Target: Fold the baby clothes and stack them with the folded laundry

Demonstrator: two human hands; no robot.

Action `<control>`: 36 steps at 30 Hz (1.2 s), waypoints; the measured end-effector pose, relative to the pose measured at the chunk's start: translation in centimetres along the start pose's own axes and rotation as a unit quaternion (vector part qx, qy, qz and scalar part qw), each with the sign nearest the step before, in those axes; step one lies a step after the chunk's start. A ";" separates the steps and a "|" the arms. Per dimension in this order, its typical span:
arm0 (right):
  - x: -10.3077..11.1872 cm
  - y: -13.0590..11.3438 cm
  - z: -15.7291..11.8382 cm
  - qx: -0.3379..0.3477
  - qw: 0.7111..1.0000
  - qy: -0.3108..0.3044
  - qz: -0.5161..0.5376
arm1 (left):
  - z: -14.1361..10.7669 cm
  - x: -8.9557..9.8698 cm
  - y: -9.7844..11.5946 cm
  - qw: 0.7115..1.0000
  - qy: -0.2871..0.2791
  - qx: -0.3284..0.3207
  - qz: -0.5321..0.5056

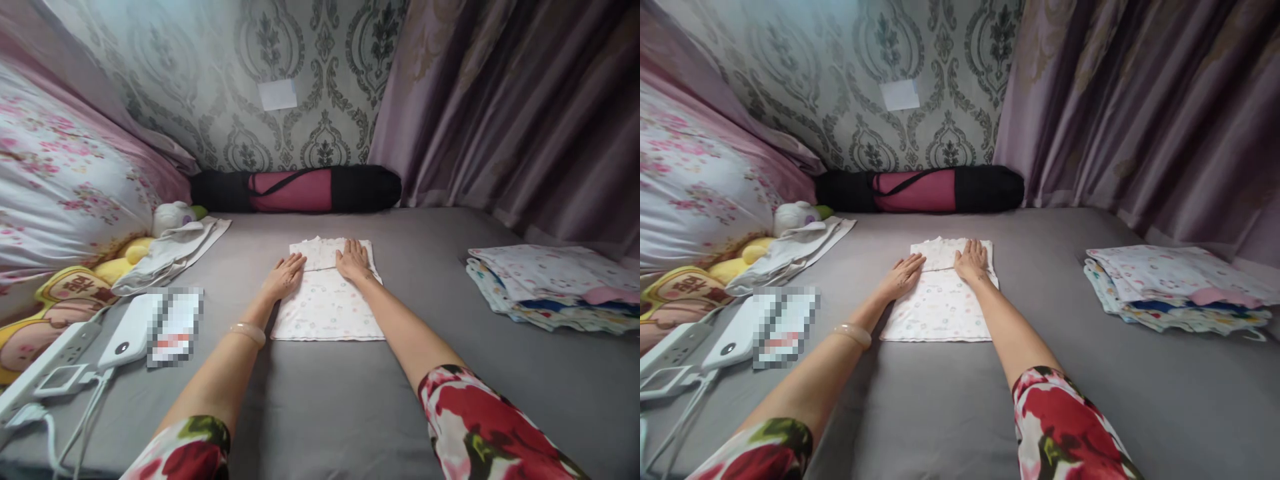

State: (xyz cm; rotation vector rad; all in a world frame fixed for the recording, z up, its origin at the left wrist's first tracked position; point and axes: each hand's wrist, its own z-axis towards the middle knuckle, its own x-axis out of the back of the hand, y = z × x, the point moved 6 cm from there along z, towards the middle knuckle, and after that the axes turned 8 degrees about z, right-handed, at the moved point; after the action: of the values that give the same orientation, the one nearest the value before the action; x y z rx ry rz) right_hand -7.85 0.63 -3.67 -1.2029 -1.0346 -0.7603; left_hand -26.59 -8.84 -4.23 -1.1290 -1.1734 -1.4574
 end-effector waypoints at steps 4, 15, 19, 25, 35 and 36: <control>0.6 0.9 0.6 0.001 0.997 -0.067 0.041 | 0.0 0.0 0.0 1.000 -0.001 -0.004 -0.002; 1.3 5.1 -0.9 0.060 0.998 -0.022 -0.025 | 0.0 -0.3 -0.2 1.000 -0.001 -0.009 -0.009; 0.9 5.4 -0.7 0.075 0.997 -0.001 0.011 | 0.0 -0.4 -0.3 1.000 0.003 -0.014 -0.015; 2.5 7.5 -0.9 0.039 0.963 0.041 0.264 | 0.0 0.5 -1.0 0.991 0.090 -0.004 -0.097; 3.7 10.4 -9.0 -0.030 0.879 0.028 0.474 | -2.5 1.8 -3.1 0.971 0.118 0.133 -0.158; 3.9 10.4 -9.8 -0.036 0.881 0.024 0.470 | -3.1 1.9 -2.8 0.975 0.106 0.134 -0.143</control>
State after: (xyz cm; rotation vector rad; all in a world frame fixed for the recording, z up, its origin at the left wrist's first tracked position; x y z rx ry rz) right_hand 5.20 -6.33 -4.26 -1.5362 -0.2752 -0.0508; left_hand -29.94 -11.78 -3.12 -0.6216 -1.3712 -1.5342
